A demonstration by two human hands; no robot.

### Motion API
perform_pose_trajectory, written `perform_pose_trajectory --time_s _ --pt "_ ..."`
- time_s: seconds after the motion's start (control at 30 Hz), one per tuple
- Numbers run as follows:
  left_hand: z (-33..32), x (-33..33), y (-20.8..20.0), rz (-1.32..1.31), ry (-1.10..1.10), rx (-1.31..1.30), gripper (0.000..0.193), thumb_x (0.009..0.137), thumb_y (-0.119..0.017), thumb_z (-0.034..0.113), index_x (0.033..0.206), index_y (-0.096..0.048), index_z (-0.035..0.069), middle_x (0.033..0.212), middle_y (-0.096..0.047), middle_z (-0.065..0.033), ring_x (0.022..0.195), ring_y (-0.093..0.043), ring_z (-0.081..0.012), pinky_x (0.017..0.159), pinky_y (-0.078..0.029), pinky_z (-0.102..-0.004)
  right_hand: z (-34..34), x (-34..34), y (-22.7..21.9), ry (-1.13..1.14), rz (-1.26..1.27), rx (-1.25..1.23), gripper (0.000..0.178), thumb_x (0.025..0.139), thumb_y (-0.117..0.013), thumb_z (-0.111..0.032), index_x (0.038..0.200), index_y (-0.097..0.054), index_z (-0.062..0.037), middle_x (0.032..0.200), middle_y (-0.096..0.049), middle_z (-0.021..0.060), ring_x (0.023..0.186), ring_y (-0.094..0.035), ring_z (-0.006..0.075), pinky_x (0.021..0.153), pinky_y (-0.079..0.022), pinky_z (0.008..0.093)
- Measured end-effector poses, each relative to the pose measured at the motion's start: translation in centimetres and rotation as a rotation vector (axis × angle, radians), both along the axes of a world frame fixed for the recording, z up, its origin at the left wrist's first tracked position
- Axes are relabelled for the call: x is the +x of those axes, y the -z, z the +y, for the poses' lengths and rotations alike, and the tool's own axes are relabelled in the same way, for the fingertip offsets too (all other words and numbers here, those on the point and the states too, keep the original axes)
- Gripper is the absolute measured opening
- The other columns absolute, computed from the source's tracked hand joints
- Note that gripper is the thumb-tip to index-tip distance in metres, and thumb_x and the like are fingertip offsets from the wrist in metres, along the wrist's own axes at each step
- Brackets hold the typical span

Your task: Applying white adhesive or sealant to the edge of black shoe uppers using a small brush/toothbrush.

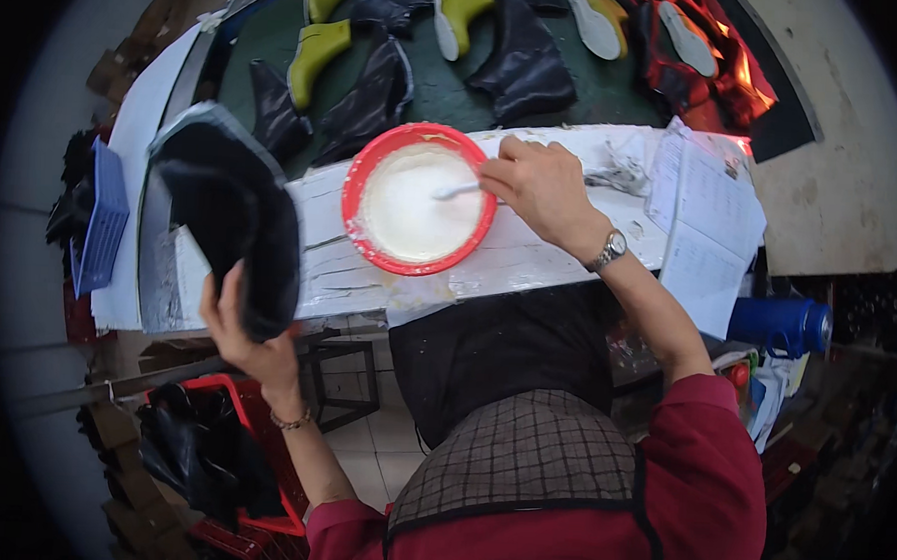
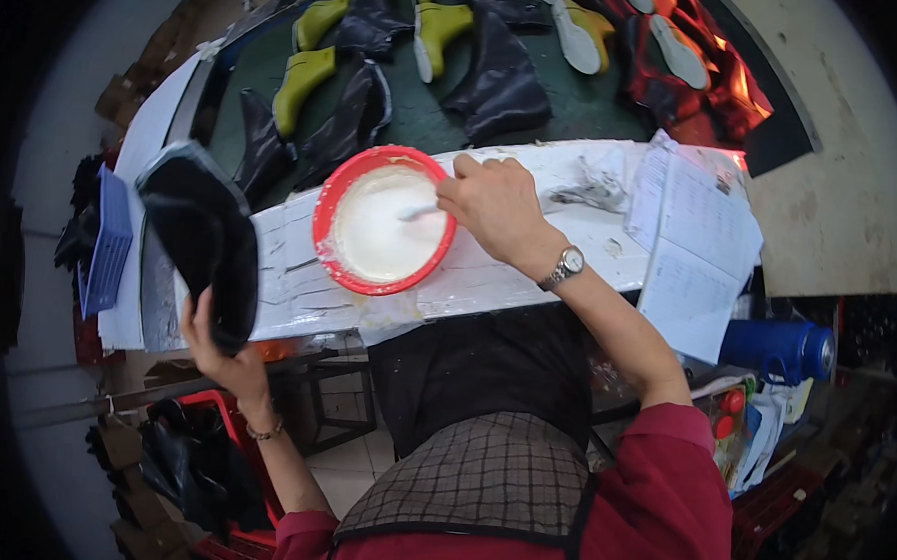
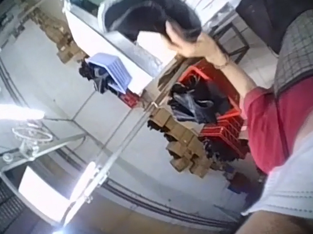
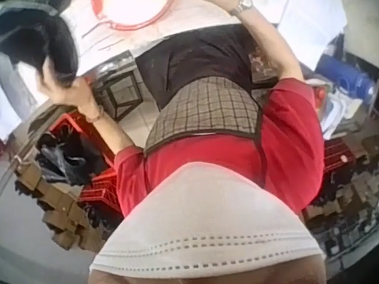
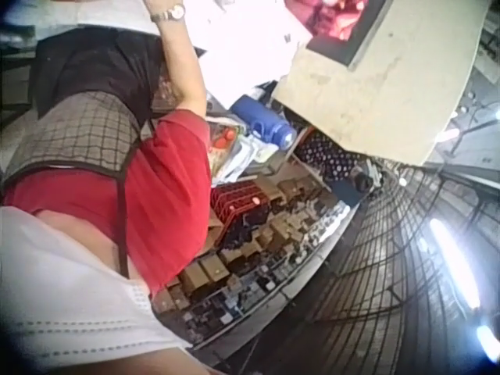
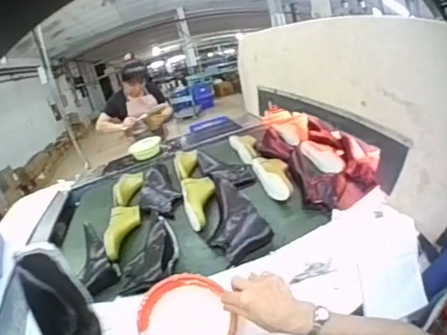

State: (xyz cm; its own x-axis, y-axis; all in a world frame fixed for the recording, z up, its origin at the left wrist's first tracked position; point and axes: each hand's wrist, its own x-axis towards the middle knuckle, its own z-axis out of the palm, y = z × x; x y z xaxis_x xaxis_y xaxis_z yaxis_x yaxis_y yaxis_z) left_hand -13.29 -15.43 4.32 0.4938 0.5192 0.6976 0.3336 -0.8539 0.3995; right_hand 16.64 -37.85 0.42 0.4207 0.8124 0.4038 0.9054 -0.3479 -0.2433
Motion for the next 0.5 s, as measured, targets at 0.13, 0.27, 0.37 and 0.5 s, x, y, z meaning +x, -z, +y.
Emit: perform_pose_trajectory --time_s 0.13,0.27,0.37,0.5 --pt "-0.7 1.8 0.0 0.058 0.04 0.042 0.039 0.087 -0.074 0.002 0.125 -0.073 0.007 0.136 -0.057 -0.0191 0.126 -0.058 -0.0376 0.105 -0.047 -0.0443 0.3 -1.1 -0.7 -0.005 -0.085 0.015 0.016 0.087 -0.075 -0.03 0.094 -0.077 -0.016 0.083 -0.063 0.0015 0.076 -0.065 0.0212 0.066 -0.049 0.0385" --pt "-1.7 2.7 0.1 0.097 0.07 0.083 0.04 0.086 -0.076 0.004 0.125 -0.074 0.01 0.138 -0.058 -0.017 0.123 -0.057 -0.0357 0.1 -0.049 -0.0435 -1.1 -0.8 -1.5 0.05 0.285 0.022 0.019 0.09 -0.079 -0.026 0.1 -0.08 -0.0102 0.079 -0.066 0.0045 0.069 -0.066 0.0206 0.06 -0.049 0.0334" --pt "-2.4 3.5 0.1 0.121 0.095 0.079 0.044 0.083 -0.079 0.005 0.126 -0.074 0.013 0.138 -0.058 -0.0158 0.123 -0.057 -0.0348 0.099 -0.05 -0.0425 -1.2 -0.9 -1.8 0.003 0.564 0.405 0.018 0.091 -0.079 -0.023 0.099 -0.08 -0.0079 0.081 -0.069 0.0053 0.064 -0.063 0.0163 0.059 -0.048 0.0307" --pt "-3.4 3.9 0.1 0.143 0.167 0.037 0.044 0.081 -0.081 0.009 0.124 -0.075 0.013 0.138 -0.059 -0.0156 0.123 -0.056 -0.0343 0.1 -0.05 -0.0416 -0.6 -1.0 -2.3 -0.149 0.667 0.48 0.015 0.091 -0.08 -0.016 0.1 -0.08 -0.0049 0.081 -0.069 0.005 0.063 -0.059 0.012 0.058 -0.045 0.0267"
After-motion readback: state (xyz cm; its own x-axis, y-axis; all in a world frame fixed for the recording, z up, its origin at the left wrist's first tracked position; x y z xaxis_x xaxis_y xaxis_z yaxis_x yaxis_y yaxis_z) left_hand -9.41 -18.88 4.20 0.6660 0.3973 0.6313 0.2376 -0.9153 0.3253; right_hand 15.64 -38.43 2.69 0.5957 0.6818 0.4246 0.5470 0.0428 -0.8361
